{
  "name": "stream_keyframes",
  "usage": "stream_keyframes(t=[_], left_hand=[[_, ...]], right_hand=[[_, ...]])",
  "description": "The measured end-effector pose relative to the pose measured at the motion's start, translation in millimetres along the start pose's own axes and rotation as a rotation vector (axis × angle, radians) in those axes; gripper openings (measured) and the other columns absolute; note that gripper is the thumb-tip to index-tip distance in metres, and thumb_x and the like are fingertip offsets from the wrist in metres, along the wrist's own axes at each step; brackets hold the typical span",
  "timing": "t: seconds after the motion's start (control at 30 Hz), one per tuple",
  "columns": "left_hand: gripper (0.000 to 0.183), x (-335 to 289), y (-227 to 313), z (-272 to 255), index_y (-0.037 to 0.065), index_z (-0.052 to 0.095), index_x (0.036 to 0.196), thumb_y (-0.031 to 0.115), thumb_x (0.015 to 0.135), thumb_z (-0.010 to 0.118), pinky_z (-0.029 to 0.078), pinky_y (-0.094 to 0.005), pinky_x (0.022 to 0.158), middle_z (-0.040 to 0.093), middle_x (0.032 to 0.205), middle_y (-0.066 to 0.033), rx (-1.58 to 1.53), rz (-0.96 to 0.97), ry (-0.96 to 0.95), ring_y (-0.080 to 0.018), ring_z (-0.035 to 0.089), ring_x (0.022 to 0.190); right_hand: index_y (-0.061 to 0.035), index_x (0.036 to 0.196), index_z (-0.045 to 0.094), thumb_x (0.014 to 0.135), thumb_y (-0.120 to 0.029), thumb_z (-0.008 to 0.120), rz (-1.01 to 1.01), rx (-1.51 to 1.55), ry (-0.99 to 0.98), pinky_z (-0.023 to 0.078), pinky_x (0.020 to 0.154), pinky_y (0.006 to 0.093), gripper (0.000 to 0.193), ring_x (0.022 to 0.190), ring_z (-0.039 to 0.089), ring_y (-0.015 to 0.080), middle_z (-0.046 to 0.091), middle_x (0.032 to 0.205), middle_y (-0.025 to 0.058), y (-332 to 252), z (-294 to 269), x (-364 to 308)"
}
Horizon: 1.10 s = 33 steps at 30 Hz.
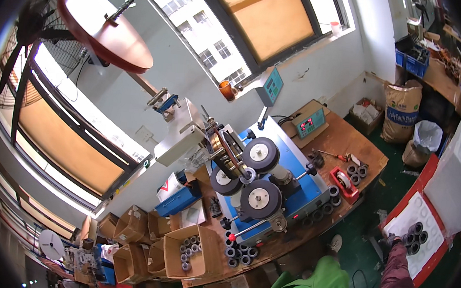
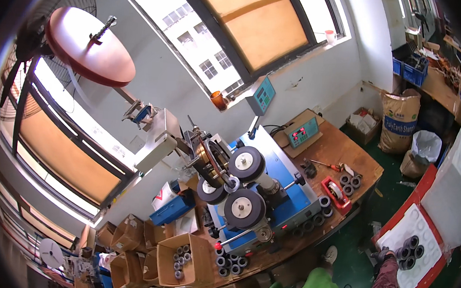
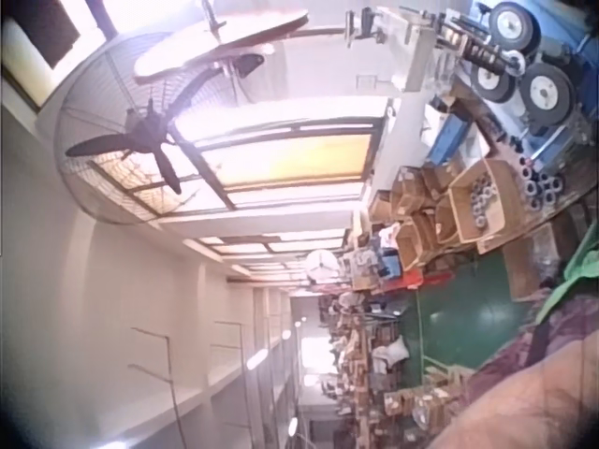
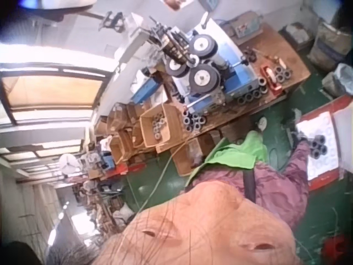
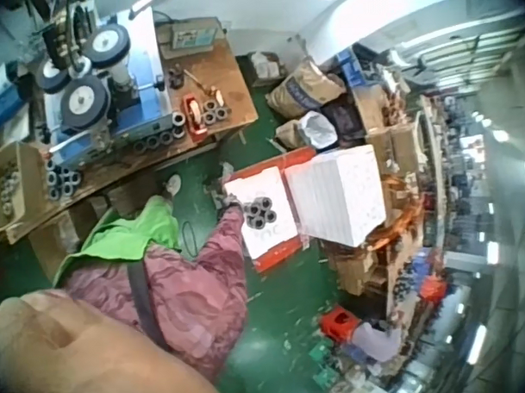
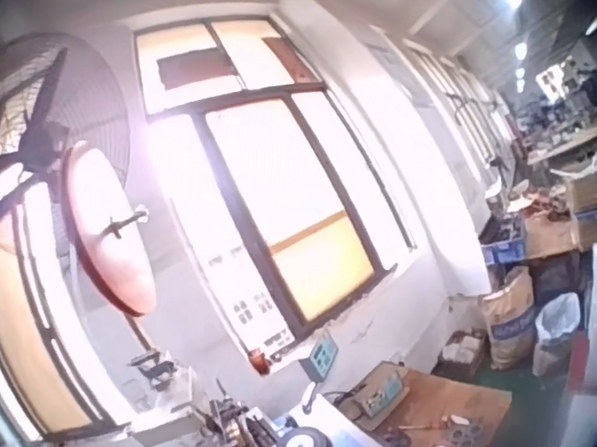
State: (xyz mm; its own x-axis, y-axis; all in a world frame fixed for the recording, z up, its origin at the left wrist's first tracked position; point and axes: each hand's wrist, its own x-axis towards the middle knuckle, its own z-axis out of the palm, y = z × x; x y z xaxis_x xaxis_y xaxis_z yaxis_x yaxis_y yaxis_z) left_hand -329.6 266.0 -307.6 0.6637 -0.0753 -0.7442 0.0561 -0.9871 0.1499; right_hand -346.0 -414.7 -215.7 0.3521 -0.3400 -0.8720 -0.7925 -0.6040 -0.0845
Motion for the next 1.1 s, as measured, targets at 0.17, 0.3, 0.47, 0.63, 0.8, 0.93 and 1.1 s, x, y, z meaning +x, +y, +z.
stream_keyframes(t=[0.17, 0.3, 0.47, 0.63, 0.8, 0.93, 1.1], left_hand=[[0.031, 18, 9, 1, 0.01, 0.064, 0.096, 0.031, 0.077, 0.051, 0.045, -0.0388, 0.077, 0.062, 0.094, -0.0174, -0.006, 0.005, 0.027, -0.0302, 0.059, 0.09], [0.031, 20, 10, -2, 0.01, 0.064, 0.095, 0.031, 0.077, 0.051, 0.045, -0.0388, 0.077, 0.062, 0.094, -0.0176, -0.021, -0.039, 0.057, -0.0303, 0.059, 0.089], [0.031, 26, 21, -14, 0.009, 0.064, 0.095, 0.031, 0.077, 0.05, 0.045, -0.0388, 0.076, 0.062, 0.094, -0.0178, -0.018, -0.036, 0.07, -0.0304, 0.059, 0.089], [0.031, 36, 26, -20, 0.009, 0.064, 0.095, 0.031, 0.077, 0.05, 0.045, -0.0388, 0.076, 0.062, 0.094, -0.018, -0.031, -0.038, 0.07, -0.0305, 0.059, 0.089], [0.031, 33, 28, -14, 0.009, 0.064, 0.095, 0.031, 0.078, 0.05, 0.045, -0.0387, 0.076, 0.062, 0.094, -0.0182, -0.046, -0.056, 0.078, -0.0306, 0.059, 0.089], [0.031, 33, 26, -17, 0.009, 0.064, 0.094, 0.031, 0.078, 0.05, 0.045, -0.0387, 0.076, 0.062, 0.093, -0.0184, -0.046, -0.063, 0.082, -0.0307, 0.059, 0.089], [0.031, 34, 24, -21, 0.009, 0.064, 0.094, 0.031, 0.078, 0.05, 0.045, -0.0387, 0.076, 0.062, 0.093, -0.0186, -0.043, -0.065, 0.082, -0.0308, 0.059, 0.089]], right_hand=[[-0.0058, 0.135, 0.029, 0.07, -0.063, 0.055, 0.108, 0.096, 0.03, 0.03, 0.102, 0.038, 0.09, 0.127, 0.03, 0.0299, 0.024, 0.141, 0.0173, 6, 8, 4], [-0.0045, 0.133, 0.031, 0.069, -0.063, 0.055, 0.052, 0.047, 0.058, 0.032, 0.101, 0.0379, 0.09, 0.125, 0.033, 0.0299, 0.027, 0.139, 0.0173, -9, -1, 7], [-0.0101, 0.133, 0.033, 0.07, -0.063, 0.054, -0.046, -0.062, 0.036, 0.032, 0.101, 0.0391, 0.085, 0.125, 0.034, 0.0301, 0.029, 0.139, 0.0155, 26, 23, 68], [-0.0222, 0.135, 0.031, 0.072, -0.053, 0.061, 0.093, 0.157, 0.005, 0.031, 0.102, 0.0409, 0.077, 0.128, 0.027, 0.0323, 0.018, 0.143, 0.0167, 10, 6, 23], [-0.0198, 0.135, 0.03, 0.071, -0.053, 0.061, 0.043, 0.059, -0.017, 0.031, 0.101, 0.041, 0.079, 0.128, 0.028, 0.0323, 0.019, 0.142, 0.0165, 9, 7, 22], [-0.0178, 0.135, 0.03, 0.071, -0.054, 0.061, 0.027, 0.038, -0.011, 0.032, 0.101, 0.041, 0.08, 0.127, 0.029, 0.0323, 0.02, 0.142, 0.0163, 7, 5, 25], [-0.0154, 0.135, 0.029, 0.07, -0.055, 0.061, 0.015, 0.018, -0.008, 0.032, 0.101, 0.0411, 0.082, 0.127, 0.03, 0.0323, 0.022, 0.141, 0.0161, 4, 3, 28]])
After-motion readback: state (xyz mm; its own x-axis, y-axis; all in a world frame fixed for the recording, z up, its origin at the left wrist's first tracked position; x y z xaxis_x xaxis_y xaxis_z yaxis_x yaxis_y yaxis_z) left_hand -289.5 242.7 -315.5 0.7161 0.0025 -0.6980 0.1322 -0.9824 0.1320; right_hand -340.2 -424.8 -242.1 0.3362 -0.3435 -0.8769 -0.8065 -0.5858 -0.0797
